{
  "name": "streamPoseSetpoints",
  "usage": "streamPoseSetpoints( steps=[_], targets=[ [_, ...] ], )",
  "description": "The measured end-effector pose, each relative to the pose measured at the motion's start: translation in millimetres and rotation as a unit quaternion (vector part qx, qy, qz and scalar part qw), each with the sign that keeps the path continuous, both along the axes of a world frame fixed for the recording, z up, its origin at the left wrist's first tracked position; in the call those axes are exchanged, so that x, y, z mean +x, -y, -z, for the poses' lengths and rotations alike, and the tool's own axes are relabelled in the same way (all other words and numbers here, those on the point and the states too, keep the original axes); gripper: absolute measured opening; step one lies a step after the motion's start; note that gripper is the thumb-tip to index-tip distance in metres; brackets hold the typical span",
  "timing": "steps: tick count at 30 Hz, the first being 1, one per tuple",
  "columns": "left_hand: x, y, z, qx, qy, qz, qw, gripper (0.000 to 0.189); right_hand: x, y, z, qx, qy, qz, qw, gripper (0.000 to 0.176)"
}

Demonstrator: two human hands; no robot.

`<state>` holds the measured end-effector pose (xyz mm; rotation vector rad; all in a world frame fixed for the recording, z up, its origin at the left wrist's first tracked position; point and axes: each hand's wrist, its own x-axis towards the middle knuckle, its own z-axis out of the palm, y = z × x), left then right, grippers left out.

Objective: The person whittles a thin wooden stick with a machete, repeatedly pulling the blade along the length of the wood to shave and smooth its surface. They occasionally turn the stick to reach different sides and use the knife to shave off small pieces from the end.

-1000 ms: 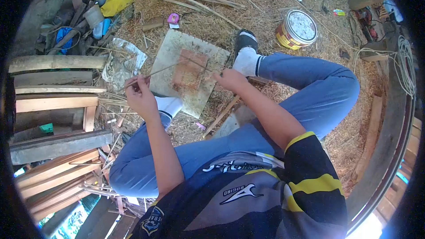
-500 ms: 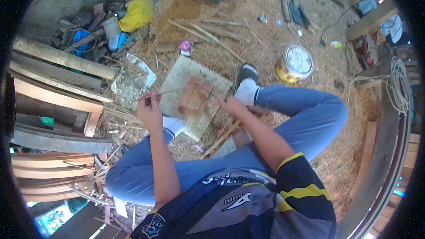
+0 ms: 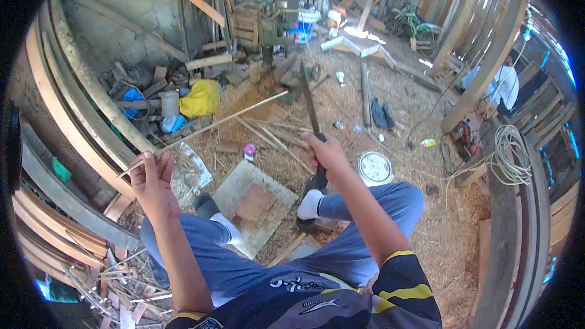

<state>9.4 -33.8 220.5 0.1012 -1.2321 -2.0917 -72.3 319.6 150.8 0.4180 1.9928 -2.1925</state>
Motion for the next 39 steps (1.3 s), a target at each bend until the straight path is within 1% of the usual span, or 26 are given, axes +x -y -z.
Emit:
streamPoseSetpoints(
  steps=[2,3,6,10,13,17,20,24,27,30,31,32,34,35,36,38,39],
  targets=[
    [1,-4,-12,0.045,-0.035,0.025,0.998,0.011,8,-5,-52,-0.004,-0.050,0.003,0.999,0.035],
    [1,-6,-13,0.061,-0.053,0.042,0.996,0.011,15,-6,-75,-0.015,-0.080,-0.004,0.997,0.035],
    [3,-20,-23,0.087,-0.066,0.064,0.992,0.011,30,-3,-129,-0.057,-0.129,-0.007,0.990,0.036],
    [0,-32,-30,0.098,-0.087,0.082,0.988,0.010,28,-6,-164,-0.055,-0.187,0.011,0.981,0.038],
    [-4,-36,-32,0.094,-0.084,0.092,0.988,0.011,28,-5,-184,-0.074,-0.193,0.031,0.978,0.039],
    [-14,-42,-32,0.093,-0.080,0.098,0.988,0.012,10,-7,-182,-0.089,-0.215,0.044,0.972,0.038],
    [-23,-43,-31,0.092,-0.079,0.098,0.988,0.011,-5,-1,-177,-0.093,-0.229,0.079,0.966,0.037],
    [-38,-44,-26,0.082,-0.073,0.103,0.989,0.009,-20,-4,-175,-0.123,-0.221,0.100,0.962,0.037],
    [-42,-52,-25,0.074,-0.054,0.116,0.989,0.010,-26,-15,-167,-0.107,-0.233,0.080,0.963,0.035],
    [-50,-60,-14,0.069,-0.046,0.123,0.989,0.011,-28,-26,-155,-0.081,-0.241,0.079,0.964,0.031],
    [-54,-65,-9,0.065,-0.035,0.114,0.991,0.018,-24,-26,-156,-0.082,-0.236,0.099,0.963,0.025],
    [-55,-66,-6,0.030,0.018,0.146,0.989,0.022,-24,-31,-155,-0.070,-0.243,0.097,0.963,0.024],
    [-50,-58,-1,-0.040,0.124,0.210,0.969,0.030,-24,-41,-150,-0.046,-0.255,0.094,0.961,0.022],
    [-49,-52,6,-0.083,0.162,0.271,0.945,0.040,-25,-44,-148,-0.041,-0.272,0.106,0.956,0.021],
    [-49,-51,3,-0.148,0.206,0.330,0.909,0.039,-26,-47,-146,-0.037,-0.287,0.118,0.950,0.020],
    [-39,-50,-15,-0.274,0.288,0.436,0.807,0.037,-28,-52,-143,-0.027,-0.296,0.139,0.945,0.018],
    [-34,-53,-22,-0.332,0.238,0.467,0.784,0.032,-29,-54,-143,-0.022,-0.293,0.149,0.944,0.017]
  ],
)
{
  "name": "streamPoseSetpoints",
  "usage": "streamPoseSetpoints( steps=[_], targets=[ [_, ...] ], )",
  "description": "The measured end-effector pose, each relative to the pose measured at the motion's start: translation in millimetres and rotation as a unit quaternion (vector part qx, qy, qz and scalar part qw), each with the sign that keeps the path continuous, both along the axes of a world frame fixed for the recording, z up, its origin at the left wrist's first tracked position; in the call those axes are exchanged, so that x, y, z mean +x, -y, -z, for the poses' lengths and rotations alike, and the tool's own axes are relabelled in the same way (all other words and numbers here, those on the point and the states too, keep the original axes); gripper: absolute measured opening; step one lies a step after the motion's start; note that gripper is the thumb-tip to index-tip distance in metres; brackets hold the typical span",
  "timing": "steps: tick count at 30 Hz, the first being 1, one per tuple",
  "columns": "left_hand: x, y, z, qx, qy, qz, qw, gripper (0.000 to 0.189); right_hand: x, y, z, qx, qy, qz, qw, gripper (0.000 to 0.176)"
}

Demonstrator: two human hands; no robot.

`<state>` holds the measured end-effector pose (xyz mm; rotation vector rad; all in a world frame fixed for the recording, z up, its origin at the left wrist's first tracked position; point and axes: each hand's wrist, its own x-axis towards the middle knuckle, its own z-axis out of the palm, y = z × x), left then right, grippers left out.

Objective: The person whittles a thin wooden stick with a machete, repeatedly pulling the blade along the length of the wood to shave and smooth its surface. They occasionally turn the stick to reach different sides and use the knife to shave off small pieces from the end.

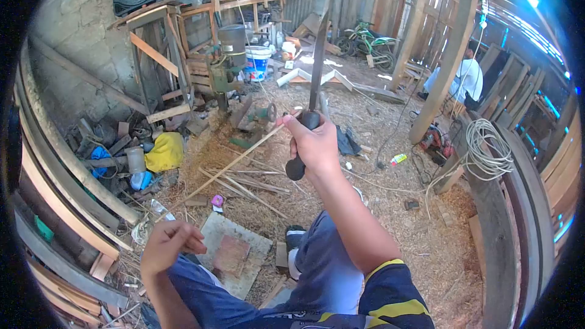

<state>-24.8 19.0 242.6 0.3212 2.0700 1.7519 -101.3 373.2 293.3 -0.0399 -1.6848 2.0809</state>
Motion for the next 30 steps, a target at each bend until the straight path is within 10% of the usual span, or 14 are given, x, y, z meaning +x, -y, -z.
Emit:
streamPoseSetpoints(
  steps=[10,16,25,30],
  targets=[
    [-37,-84,-41,-0.025,-0.355,-0.073,0.932,0.027,0,13,4,0.058,0.003,-0.077,0.995,0.015],
    [-48,-111,-19,0.128,-0.037,0.017,0.991,0.033,-4,40,-11,0.082,0.006,-0.146,0.986,0.012],
    [-61,-72,-18,0.351,0.051,-0.075,0.932,0.023,-43,65,-21,0.207,-0.004,-0.187,0.960,0.044],
    [-66,-52,-24,0.374,0.046,-0.107,0.920,0.022,-54,90,16,0.520,-0.180,-0.035,0.834,0.038]
  ],
)
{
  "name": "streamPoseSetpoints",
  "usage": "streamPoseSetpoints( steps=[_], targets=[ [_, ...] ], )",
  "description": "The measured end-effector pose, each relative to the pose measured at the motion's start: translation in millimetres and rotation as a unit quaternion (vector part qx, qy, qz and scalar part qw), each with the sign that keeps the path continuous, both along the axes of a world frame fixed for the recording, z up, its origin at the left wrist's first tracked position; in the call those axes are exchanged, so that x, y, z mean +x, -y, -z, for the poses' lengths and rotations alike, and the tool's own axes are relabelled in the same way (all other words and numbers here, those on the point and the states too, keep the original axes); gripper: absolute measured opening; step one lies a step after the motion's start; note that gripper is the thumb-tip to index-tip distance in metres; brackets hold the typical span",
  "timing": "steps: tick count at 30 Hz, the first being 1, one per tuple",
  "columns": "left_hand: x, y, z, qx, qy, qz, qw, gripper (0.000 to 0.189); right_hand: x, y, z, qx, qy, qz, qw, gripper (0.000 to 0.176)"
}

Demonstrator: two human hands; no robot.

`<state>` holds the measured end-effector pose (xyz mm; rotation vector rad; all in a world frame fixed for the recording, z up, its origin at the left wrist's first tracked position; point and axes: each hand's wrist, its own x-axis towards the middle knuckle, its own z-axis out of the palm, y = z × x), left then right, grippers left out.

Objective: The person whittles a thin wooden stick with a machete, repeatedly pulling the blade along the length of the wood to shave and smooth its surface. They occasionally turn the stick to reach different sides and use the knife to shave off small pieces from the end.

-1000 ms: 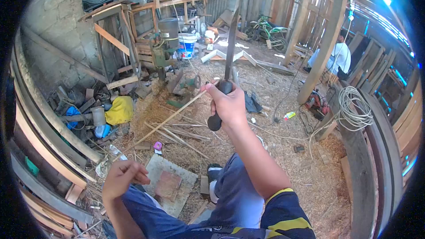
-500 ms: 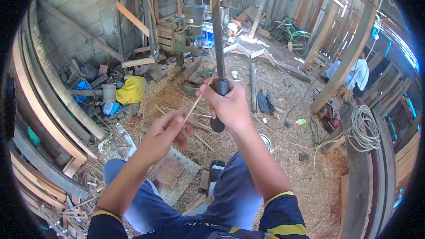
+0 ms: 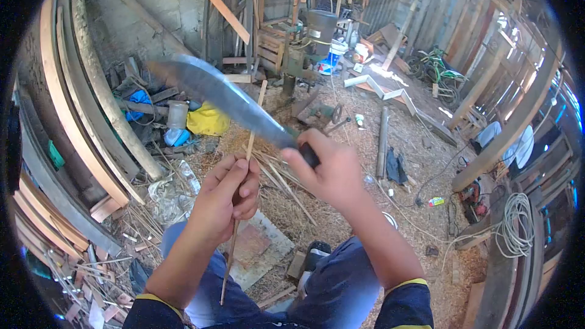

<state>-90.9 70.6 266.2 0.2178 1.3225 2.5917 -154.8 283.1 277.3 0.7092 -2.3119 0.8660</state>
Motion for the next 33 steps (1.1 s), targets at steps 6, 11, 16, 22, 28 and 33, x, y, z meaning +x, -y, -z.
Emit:
streamPoseSetpoints(
  steps=[6,11,16,22,28,33],
  targets=[
    [-5,12,0,-0.006,0.016,-0.039,0.999,0.020,-20,13,11,0.088,-0.051,-0.079,0.992,0.045],
    [-1,12,0,-0.035,0.037,-0.060,0.997,0.022,-26,10,10,0.124,-0.052,-0.107,0.985,0.053],
    [2,10,1,-0.072,0.035,-0.055,0.995,0.024,-23,7,7,0.146,-0.046,-0.122,0.981,0.058],
    [3,12,8,-0.068,0.051,-0.009,0.996,0.025,-21,6,8,0.186,-0.037,-0.125,0.974,0.054],
    [4,5,2,-0.117,0.056,-0.035,0.991,0.020,-9,3,3,0.195,-0.002,-0.109,0.975,0.043],
    [9,0,11,-0.153,0.006,-0.051,0.987,0.021,-10,0,3,0.181,-0.063,-0.106,0.976,0.047]
  ],
)
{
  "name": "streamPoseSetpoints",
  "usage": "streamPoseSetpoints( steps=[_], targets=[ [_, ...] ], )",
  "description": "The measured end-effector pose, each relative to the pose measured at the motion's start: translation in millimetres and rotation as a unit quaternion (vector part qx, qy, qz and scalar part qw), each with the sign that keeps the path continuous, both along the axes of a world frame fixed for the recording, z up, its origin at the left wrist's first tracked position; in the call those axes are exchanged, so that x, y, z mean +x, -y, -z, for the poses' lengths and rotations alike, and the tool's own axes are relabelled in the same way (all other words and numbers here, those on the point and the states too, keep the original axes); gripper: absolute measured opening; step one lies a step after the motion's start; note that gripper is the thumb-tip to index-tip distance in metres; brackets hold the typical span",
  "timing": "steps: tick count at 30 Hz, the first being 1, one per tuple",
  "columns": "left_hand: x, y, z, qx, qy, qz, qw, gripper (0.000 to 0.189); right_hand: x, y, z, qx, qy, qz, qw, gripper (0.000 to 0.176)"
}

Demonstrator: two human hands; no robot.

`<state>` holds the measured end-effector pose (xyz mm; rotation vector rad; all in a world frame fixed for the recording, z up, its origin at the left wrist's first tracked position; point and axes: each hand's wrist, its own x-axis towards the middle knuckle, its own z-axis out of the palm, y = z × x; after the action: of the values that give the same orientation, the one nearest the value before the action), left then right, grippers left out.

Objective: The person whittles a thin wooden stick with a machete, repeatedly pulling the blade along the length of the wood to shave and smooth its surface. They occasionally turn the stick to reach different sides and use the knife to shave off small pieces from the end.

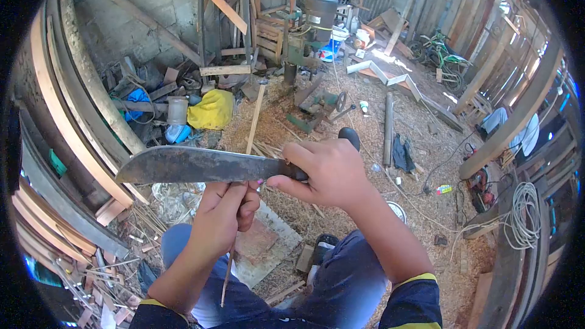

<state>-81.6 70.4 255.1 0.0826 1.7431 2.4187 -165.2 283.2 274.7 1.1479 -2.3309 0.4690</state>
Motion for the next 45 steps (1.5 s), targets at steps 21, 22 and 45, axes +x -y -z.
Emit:
streamPoseSetpoints(
  steps=[21,22,45],
  targets=[
    [13,-13,5,0.045,0.052,0.021,0.997,0.020,-19,-26,14,-0.039,-0.055,0.101,0.993,0.048],
    [12,-14,6,0.042,0.043,0.019,0.998,0.020,-15,-25,14,-0.025,-0.054,0.078,0.995,0.048],
    [23,-12,2,0.008,0.062,0.056,0.997,0.020,-18,-42,21,0.012,-0.060,0.062,0.996,0.047]
  ],
)
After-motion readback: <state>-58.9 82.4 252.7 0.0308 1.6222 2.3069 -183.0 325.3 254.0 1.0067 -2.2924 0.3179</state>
